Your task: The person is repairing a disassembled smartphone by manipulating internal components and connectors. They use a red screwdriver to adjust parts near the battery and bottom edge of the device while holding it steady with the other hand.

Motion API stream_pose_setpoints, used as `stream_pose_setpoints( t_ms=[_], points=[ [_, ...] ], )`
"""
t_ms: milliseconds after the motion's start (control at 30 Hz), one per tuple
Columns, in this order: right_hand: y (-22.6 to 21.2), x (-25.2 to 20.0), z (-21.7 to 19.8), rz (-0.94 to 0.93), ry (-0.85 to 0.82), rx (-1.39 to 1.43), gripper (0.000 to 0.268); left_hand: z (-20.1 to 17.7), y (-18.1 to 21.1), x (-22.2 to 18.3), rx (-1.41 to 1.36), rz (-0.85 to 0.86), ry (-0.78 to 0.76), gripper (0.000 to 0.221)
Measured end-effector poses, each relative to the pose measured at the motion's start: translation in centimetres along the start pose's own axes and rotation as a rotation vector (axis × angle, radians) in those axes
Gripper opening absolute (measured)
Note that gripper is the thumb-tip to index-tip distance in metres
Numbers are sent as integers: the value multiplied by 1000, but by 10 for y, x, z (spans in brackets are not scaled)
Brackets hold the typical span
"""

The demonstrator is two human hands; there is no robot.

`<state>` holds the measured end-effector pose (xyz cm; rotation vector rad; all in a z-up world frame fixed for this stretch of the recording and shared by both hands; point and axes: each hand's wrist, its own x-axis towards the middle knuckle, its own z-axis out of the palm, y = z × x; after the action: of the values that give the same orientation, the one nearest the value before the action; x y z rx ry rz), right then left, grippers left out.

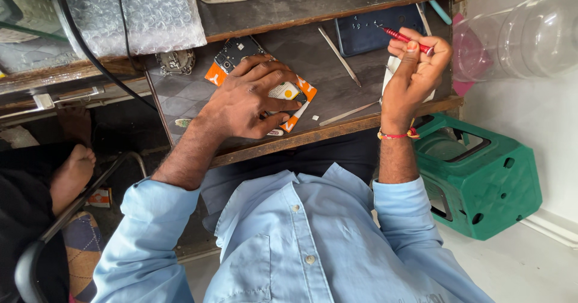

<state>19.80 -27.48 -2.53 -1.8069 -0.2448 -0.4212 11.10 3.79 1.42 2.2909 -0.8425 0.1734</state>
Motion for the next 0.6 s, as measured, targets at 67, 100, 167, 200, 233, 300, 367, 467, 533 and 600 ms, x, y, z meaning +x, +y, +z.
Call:
stream_pose_setpoints(
  t_ms=[67, 100, 167, 200, 233, 300, 367, 467, 533, 600],
  points=[
    [0, 1, 0, 2, -4, -5, 10, 0, -1, 0, -3, 2, 3, 21],
    [0, 1, 1, 0, -1, -9, 10, 0, -1, 0, 1, 2, 1, 21],
    [0, 1, 1, -4, 5, -19, 9, 0, -1, 0, 7, 2, -4, 22],
    [0, 1, 1, -5, 8, -19, 9, 1, -1, 0, 6, 0, -3, 21],
    [1, 1, 1, -6, 11, -19, 9, 1, -1, 0, 5, -1, -2, 21],
    [2, 1, 1, -7, 14, -10, 9, 1, 0, 0, 3, 2, 0, 21],
    [5, 1, 0, -8, 8, 11, 10, 0, -1, -3, 5, 2, 1, 22],
    [4, -1, -3, -63, 43, 69, 13, 1, -4, -4, -5, 34, 12, 25],
    [-2, -8, -7, -28, 21, 205, 16, 1, -5, -5, -1, 44, 19, 27],
    [-13, -22, -7, 2, -9, 286, 21, 2, -6, -6, 6, 47, 20, 28]
  ],
)
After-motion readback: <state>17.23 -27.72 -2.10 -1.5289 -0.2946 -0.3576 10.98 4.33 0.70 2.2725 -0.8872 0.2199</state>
